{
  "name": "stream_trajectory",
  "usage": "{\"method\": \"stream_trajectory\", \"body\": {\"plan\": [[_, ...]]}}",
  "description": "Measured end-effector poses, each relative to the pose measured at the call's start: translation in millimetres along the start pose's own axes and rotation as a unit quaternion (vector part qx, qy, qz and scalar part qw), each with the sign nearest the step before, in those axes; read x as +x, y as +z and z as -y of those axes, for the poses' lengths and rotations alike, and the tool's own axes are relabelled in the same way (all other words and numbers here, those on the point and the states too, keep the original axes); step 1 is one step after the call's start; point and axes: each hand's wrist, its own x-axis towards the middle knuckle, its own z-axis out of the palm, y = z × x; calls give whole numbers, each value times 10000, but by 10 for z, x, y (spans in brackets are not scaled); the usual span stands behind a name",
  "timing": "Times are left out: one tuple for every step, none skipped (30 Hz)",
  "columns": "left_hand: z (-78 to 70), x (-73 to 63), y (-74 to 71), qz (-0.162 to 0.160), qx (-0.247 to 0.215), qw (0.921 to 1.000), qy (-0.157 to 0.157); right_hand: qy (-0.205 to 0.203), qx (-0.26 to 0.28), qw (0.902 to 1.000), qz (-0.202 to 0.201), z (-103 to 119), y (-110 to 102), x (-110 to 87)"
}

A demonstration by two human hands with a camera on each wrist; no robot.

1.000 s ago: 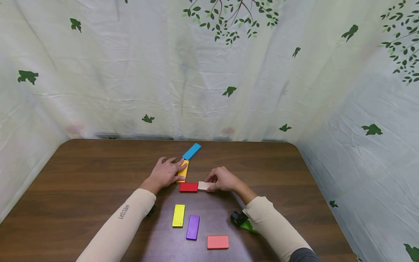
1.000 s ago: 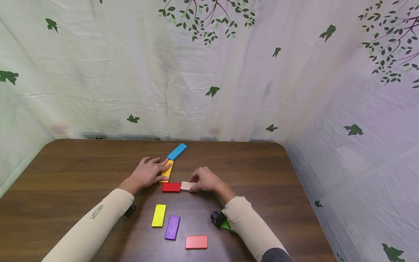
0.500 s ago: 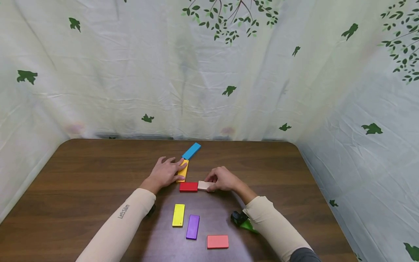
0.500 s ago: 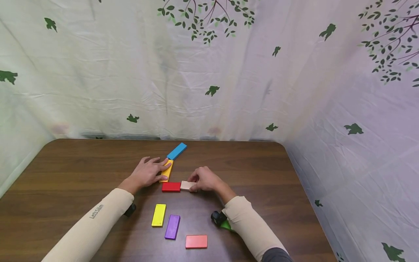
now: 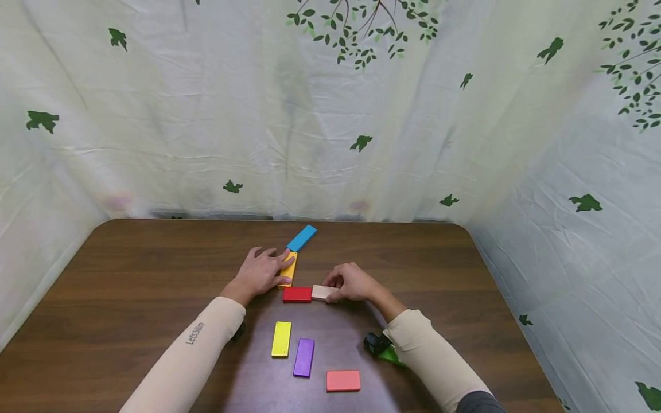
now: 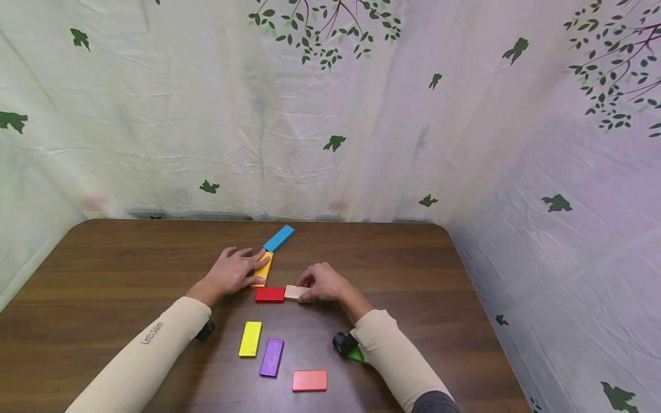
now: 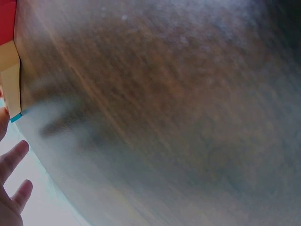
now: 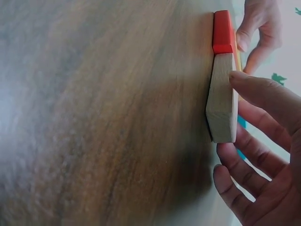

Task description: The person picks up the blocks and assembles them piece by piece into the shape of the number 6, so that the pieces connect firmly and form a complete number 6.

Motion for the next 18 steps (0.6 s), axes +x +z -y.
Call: {"method": "stream_trajectory", "body": {"plan": [[-2,-1,1,5,-9,10000,-4,-3,32,10000,-8,-8,-6,-8],[-4,2,6,-1,6,10000,2,-11,63,10000,-19,-16,-13,-17],[-6,3,8,-7,8,10000,4,-26,84,10000,-33,-25,-24,-27],[-9,3,8,-15,23,10000,10,-43,110,9999,-49,-35,-34,-37],[-10,4,12,-23,27,10000,16,-62,112,9999,-64,-47,-46,-48],[-12,3,14,-29,15,10000,12,-72,116,9999,-70,-59,-59,-61],[-13,2,14,-34,13,10000,8,-93,116,9999,-73,-71,-74,-76],[-14,3,15,-32,12,10000,2,-101,107,9999,-74,-83,-88,-91],[-14,1,14,-34,12,10000,-2,-107,97,9999,-69,-95,-104,-110],[-13,1,15,-40,20,10000,0,-103,95,9999,-60,-108,-120,-129],[-13,1,15,-34,1,10000,-8,-101,84,9999,-44,-121,-136,-150],[-13,0,13,-37,-1,10000,-11,-110,95,9999,-30,-133,-154,-173],[-13,-2,10,-44,4,10000,-7,-123,112,9999,-13,-144,-173,-199],[-15,-6,6,-45,-1,10000,0,-148,137,9998,3,-154,-192,-227],[-17,-9,1,-54,-12,10000,10,-156,165,9997,28,-165,-212,-258],[-17,-9,-3,-60,-17,10000,23,-186,196,9996,55,-176,-229,-290],[-17,-10,-5,-58,-5,10000,38,-209,239,9994,102,-187,-247,-325],[-16,-9,-6,-62,-2,10000,54,-232,293,9992,160,-202,-264,-361]]}}
